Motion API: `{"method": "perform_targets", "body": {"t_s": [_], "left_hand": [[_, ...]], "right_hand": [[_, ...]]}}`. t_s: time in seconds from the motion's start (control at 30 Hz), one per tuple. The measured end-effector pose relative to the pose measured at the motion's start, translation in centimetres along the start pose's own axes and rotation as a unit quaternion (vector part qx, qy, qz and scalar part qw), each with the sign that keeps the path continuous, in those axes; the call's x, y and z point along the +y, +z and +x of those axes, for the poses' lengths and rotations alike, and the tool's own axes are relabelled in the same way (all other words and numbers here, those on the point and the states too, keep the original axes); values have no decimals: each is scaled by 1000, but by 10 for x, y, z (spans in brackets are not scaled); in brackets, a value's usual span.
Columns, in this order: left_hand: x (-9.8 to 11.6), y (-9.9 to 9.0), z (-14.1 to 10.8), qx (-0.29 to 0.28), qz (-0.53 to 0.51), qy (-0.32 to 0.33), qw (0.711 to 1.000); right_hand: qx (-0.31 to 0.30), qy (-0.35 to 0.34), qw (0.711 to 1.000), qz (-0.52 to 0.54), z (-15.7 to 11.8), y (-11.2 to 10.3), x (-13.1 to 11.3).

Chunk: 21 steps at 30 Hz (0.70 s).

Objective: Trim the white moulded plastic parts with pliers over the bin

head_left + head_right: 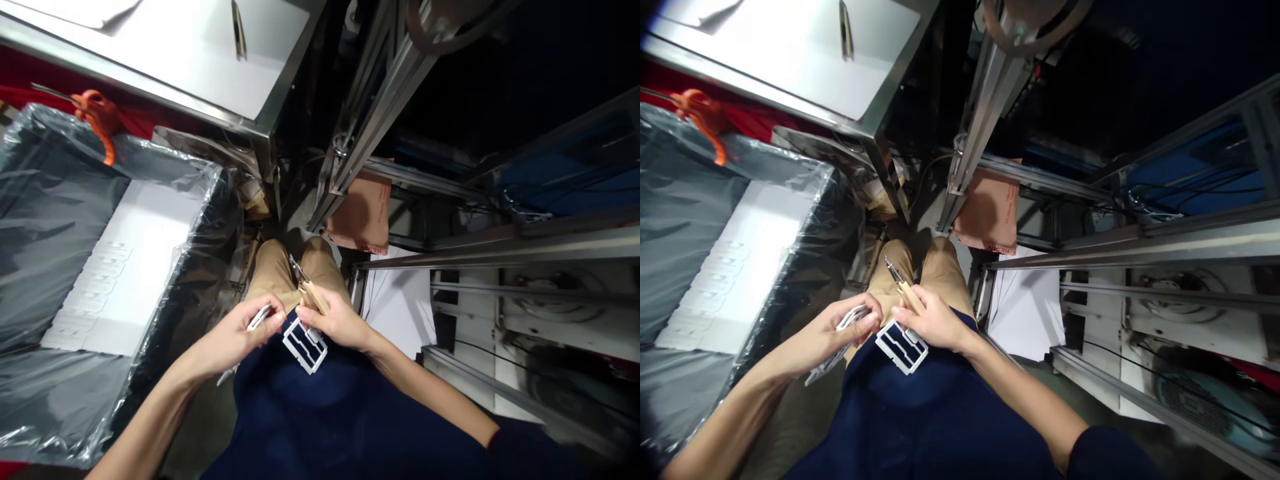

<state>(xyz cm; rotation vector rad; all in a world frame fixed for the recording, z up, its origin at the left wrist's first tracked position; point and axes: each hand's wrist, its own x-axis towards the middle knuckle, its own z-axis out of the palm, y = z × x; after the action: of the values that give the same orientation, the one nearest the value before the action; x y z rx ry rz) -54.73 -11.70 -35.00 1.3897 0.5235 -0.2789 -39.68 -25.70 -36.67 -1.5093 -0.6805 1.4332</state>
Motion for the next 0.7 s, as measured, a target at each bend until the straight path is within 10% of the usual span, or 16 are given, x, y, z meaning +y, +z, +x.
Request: {"method": "perform_targets", "body": {"t_s": [0.37,0.7], "left_hand": [[13,4,7,-86,168,-17,982],[2,16,15,-25,102,119,987]], "right_hand": [[-7,21,1000,-4,-8,2,10],[-38,-32,994,99,-6,5,26]]}}
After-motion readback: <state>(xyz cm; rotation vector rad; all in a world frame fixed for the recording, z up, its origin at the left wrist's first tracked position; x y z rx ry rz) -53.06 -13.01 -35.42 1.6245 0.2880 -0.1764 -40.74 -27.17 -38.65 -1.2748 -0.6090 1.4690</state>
